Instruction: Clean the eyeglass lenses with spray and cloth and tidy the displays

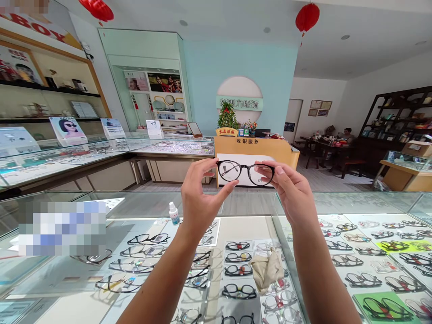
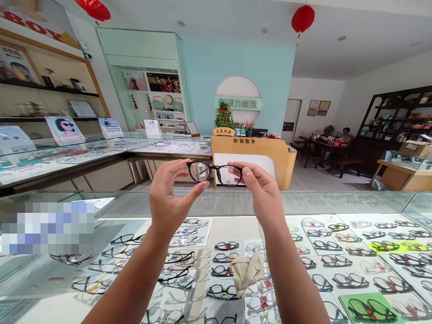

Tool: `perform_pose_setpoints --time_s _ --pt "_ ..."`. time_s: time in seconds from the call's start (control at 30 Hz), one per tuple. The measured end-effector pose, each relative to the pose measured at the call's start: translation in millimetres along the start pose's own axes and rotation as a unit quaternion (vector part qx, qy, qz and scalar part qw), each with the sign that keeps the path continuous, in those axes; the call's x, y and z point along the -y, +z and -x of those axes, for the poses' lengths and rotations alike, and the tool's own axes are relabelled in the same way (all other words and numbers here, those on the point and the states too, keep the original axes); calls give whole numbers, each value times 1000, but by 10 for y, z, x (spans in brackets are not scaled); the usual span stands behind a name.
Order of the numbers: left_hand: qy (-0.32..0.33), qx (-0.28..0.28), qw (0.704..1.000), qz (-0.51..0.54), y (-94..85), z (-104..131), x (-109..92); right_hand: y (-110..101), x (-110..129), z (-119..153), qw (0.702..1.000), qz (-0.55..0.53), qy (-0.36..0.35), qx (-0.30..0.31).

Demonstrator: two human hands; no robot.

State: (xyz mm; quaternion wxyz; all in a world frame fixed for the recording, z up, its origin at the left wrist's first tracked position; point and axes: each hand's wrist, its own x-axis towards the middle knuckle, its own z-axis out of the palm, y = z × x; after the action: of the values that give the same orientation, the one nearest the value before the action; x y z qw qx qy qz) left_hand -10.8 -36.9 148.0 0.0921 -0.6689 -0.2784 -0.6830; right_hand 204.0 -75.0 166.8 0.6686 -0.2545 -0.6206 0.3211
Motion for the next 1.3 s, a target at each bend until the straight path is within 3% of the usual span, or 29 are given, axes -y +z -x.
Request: perform_pose_setpoints --time_s 0.33,0.43,0.6,0.77,1.07,1.3 --pt "-54 40 997 37 12 8 41 -33 -16 -13 998 -53 37 14" --pt "-43 79 996 22 -20 -16 55 -92 -27 -36 999 17 40 20" --pt "39 163 986 -25 -68 -52 35 -143 -75 -80 981 176 36 72" --pt "57 197 978 -28 -83 -51 -10 -117 -128 -104 974 196 33 110" --pt "16 220 975 1 -77 -29 25 -158 -131 -119 973 178 35 139" --pt "-64 211 965 140 -29 13 40 -133 -162 -129 978 136 56 149"
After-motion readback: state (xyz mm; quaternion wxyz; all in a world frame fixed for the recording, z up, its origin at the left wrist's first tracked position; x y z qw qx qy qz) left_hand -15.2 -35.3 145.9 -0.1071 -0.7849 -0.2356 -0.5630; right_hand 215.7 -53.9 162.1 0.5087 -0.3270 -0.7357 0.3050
